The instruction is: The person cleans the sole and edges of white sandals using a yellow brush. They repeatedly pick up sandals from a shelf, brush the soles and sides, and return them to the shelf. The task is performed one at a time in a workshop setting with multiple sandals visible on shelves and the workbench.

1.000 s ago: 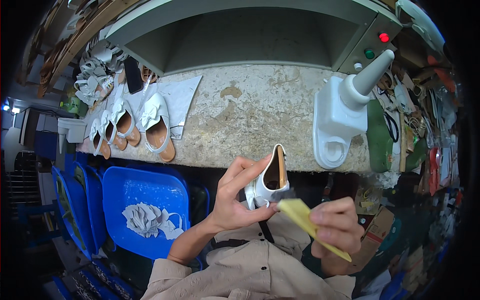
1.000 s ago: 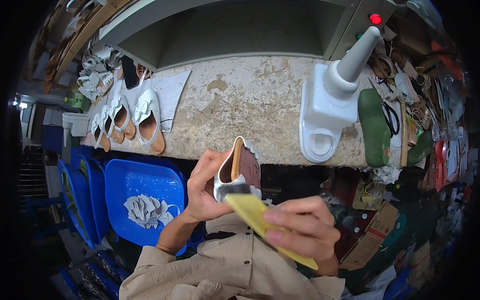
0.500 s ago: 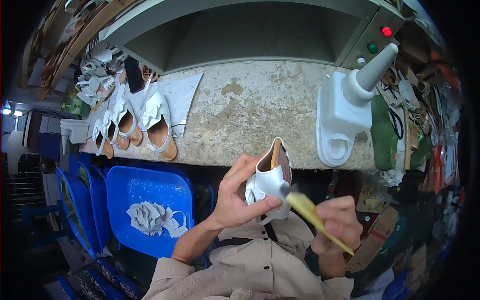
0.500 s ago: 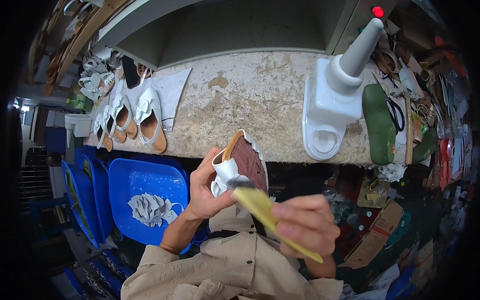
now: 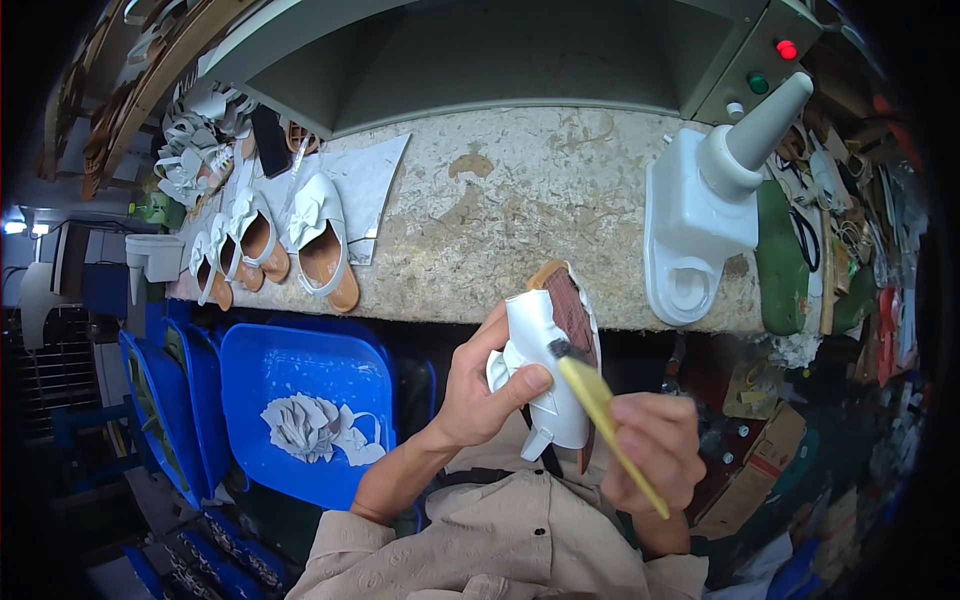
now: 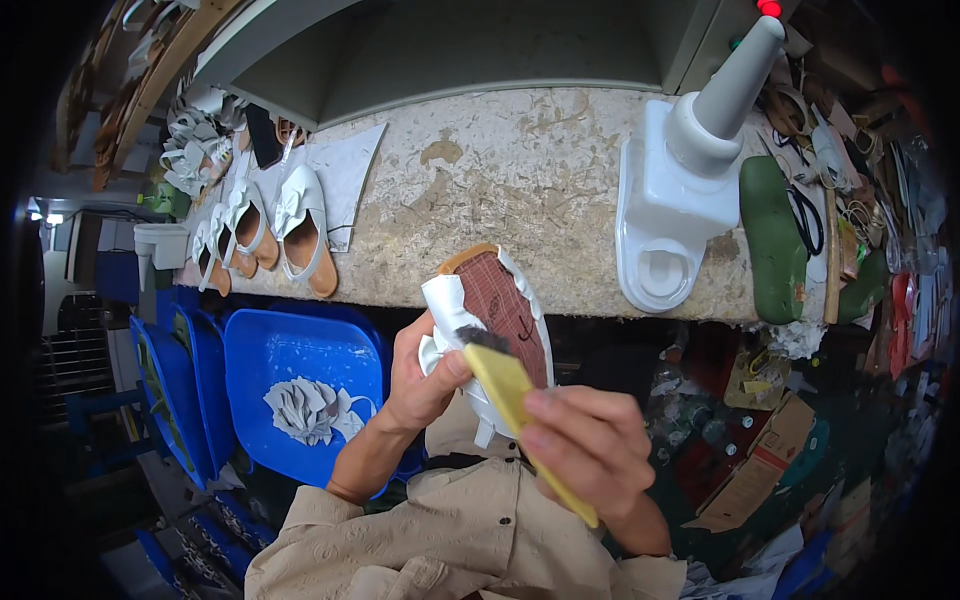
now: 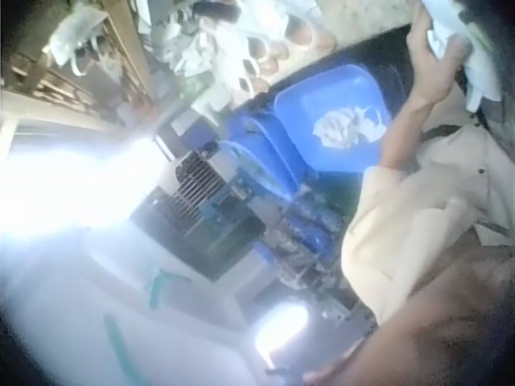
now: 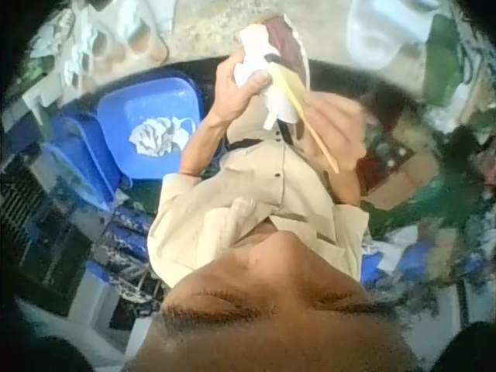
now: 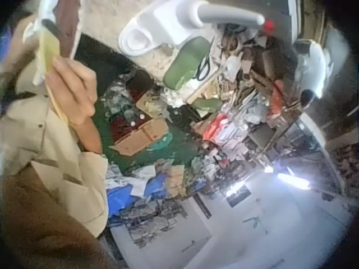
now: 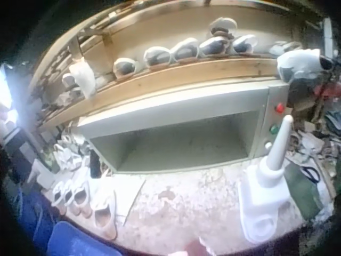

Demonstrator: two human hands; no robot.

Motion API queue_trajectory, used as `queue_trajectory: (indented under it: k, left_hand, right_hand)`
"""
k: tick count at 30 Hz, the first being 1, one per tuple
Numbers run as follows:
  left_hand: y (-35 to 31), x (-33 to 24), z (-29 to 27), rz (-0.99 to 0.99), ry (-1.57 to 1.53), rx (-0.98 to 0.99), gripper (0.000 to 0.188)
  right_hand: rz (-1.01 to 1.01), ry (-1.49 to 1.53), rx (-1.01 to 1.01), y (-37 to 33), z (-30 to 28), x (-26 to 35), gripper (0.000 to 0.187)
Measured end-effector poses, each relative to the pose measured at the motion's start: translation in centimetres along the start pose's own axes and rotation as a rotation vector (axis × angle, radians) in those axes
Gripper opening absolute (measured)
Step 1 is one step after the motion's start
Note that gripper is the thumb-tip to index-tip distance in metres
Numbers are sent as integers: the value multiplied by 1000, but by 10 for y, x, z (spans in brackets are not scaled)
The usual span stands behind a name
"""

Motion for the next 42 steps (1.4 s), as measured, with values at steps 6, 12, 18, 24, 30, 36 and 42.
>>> queue_trajectory:
  k: [6, 12, 18, 24, 30, 36, 42]
  left_hand:
    - [1, 4, -4, -46, -69, 19, 50]
    - [4, 1, -5, -86, -177, 17, 49]
    - [5, 3, -7, -105, -323, 21, 53]
    - [14, -1, 2, -109, -381, -71, 63]
    - [15, 2, -1, -319, -632, -58, 72]
    - [-9, 41, -35, -383, -527, 166, 105]
    - [-21, 53, -33, -439, -690, -92, 99]
  right_hand:
    - [37, -89, -24, 2, 0, 2, 30]
    - [-9, 8, 21, -10, -2, 0, 29]
    - [43, -2, -65, -25, -1, 3, 27]
    - [99, 196, -21, -23, -20, -1, 22]
    - [552, -275, -217, -1, -102, -67, 22]
    - [500, -230, 362, 35, -124, -109, 19]
    - [501, -141, 552, 44, -118, -124, 19]
Point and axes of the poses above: each hand's wrist, its own y-axis towards the middle knuckle, its own z-axis out of the palm, x = y × z, the point moved 1 cm from there along y, towards the middle knuckle, and after that the axes turned 3 degrees about -z, right-handed, at the moved point
